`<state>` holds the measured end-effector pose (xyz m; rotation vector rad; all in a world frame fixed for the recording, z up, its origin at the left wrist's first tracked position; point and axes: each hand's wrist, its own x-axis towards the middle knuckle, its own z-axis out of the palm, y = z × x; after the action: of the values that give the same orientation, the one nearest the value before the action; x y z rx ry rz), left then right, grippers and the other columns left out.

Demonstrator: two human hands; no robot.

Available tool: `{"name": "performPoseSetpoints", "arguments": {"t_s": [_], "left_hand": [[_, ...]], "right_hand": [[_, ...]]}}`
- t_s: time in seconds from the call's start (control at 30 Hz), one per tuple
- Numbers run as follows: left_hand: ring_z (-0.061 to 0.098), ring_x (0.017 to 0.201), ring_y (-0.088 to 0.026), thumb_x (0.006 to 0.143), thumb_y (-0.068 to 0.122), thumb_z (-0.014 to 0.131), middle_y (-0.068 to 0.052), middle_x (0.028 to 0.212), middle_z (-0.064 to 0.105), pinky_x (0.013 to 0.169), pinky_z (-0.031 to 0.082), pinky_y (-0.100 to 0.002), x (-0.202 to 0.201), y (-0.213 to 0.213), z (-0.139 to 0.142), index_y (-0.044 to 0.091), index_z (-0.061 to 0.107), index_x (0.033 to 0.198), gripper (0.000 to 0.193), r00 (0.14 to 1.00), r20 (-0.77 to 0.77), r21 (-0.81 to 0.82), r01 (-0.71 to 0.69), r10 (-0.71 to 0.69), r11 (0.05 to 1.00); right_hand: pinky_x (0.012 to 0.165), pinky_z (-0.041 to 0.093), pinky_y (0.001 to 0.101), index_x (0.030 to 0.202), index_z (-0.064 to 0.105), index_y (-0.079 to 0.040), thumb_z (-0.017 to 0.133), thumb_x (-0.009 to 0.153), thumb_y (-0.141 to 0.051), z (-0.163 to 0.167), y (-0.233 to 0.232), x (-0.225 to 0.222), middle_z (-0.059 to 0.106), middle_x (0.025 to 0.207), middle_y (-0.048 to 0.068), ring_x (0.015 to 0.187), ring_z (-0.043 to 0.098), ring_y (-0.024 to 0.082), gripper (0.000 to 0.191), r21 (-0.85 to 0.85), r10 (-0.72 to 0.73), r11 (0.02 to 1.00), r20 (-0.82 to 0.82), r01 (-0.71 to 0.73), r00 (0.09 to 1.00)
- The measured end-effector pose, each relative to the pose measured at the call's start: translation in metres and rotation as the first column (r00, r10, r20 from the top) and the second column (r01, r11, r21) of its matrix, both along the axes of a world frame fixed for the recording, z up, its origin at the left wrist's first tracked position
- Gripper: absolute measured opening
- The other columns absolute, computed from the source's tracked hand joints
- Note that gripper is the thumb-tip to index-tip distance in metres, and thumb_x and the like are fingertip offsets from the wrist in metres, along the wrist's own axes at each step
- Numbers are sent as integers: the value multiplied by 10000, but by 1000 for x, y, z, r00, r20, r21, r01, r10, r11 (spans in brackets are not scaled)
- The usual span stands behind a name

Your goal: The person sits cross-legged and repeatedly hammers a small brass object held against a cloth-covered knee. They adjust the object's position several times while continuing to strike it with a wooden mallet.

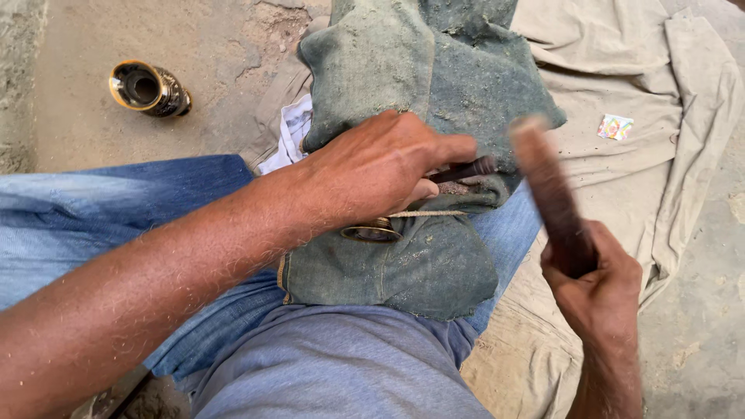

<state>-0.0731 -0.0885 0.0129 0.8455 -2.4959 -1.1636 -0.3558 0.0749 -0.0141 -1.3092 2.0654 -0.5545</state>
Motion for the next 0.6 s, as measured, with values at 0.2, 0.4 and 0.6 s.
{"name": "performPoseSetpoints", "arguments": {"t_s": [0.2,0.4,0.6], "left_hand": [[726,809,-362,800,146,813,-163,854,750,718,543,-488,9,-2,1,117,645,1246,478,1000,13,57,-14,14,998],[758,800,-286,790,190,817,-99,874,776,698,557,-452,13,-13,-4,134,656,1231,473,997,-46,92,64,-60,994],[742,798,-291,792,171,833,-92,835,763,700,536,-467,17,-22,-7,116,667,1213,456,985,-83,86,160,-153,983]], "right_hand": [[646,502,279,1187,650,32,739,836,161,17,-6,2,688,862,105,736,631,160,384,-15,114,993,-97,-116,989],[767,559,255,1205,574,20,705,865,171,10,10,17,663,937,55,894,647,107,394,-192,-140,953,403,233,905],[741,538,278,1211,587,21,709,842,178,13,2,13,669,945,87,852,640,136,419,-148,-37,988,122,55,992]]}}
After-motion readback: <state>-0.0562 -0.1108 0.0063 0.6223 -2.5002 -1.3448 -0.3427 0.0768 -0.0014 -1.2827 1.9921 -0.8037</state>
